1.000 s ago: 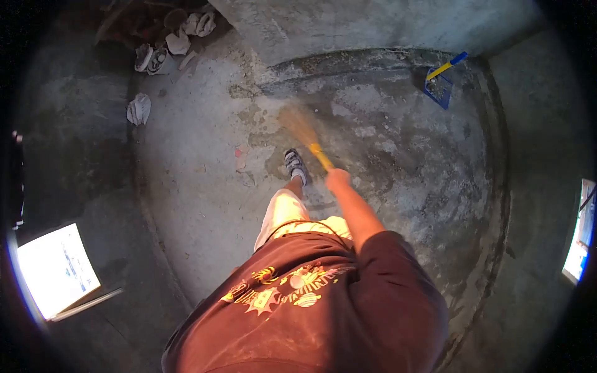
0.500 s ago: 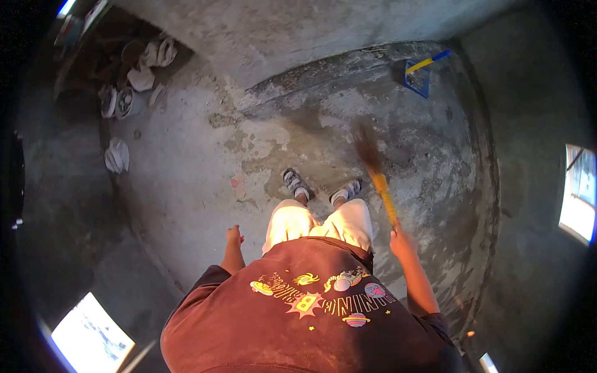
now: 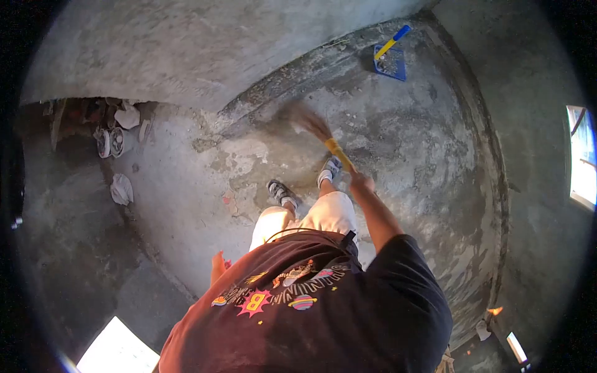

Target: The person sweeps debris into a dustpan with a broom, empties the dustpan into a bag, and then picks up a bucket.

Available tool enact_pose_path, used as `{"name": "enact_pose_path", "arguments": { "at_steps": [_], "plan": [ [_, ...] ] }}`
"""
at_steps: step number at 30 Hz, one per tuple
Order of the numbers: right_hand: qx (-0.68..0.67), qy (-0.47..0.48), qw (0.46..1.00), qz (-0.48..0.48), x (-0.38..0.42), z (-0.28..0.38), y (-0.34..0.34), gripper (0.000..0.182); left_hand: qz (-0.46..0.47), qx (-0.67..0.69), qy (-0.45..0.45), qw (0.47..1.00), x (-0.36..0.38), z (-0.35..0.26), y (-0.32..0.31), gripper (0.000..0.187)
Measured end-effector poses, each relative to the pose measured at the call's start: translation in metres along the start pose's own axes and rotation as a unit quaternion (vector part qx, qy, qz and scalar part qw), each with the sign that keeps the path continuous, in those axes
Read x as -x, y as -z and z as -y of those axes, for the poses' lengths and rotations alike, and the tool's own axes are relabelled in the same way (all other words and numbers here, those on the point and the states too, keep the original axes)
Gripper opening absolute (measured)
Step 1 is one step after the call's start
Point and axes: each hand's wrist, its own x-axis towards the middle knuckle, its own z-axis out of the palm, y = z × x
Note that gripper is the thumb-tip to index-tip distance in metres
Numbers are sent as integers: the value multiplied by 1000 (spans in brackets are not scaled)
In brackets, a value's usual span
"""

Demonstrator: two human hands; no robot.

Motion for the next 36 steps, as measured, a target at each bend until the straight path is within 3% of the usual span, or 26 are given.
{"name": "enact_pose_path", "arguments": {
  "at_steps": [2, 4, 5, 6, 8, 12, 13, 16, 22, 27, 32, 34, 36],
  "plan": [
    [-41, -82, 995, 24, 29, -54, 3, 31, 1, -42, 41, 998, 22, 20, -1, 42],
    [-60, -129, 987, 77, 51, -128, -5, 34, 87, -58, 44, 994, 22, 29, -10, 40],
    [-74, -124, 988, 51, 73, -163, -3, 34, 5, -23, 121, 992, -24, 46, -30, 39],
    [-13, -148, 984, 102, 89, -191, 6, 36, 10, -25, 116, 993, -14, 35, -42, 39],
    [56, -132, 986, 88, 114, -244, 0, 39, 119, 86, 10, 989, 29, 9, -68, 41],
    [39, -117, 991, 52, 173, -206, 102, 44, 44, -78, -23, 996, 23, -38, -143, 41],
    [21, -102, 994, 20, 178, -189, 122, 44, 41, -78, -26, 996, 30, -46, -151, 41],
    [6, -53, 998, 39, 165, -158, 155, 42, 60, -116, -17, 991, 42, -70, -170, 41],
    [-67, 124, 990, -6, 34, -84, 114, 54, 79, -85, -42, 992, 73, -96, -163, 43],
    [-11, 79, 997, 20, -28, -75, 21, 40, 25, -64, -33, 997, 86, -99, -111, 45],
    [-23, -82, 993, 87, 70, -182, 9, 43, -21, -9, 29, 999, 68, -65, -74, 36],
    [-10, -137, 980, 144, 109, -212, 24, 38, 110, -64, -167, 978, 66, -36, -63, 34],
    [7, -195, 962, 191, 130, -252, 2, 48, 115, -18, -120, 986, 91, -47, -86, 37]
  ]
}}
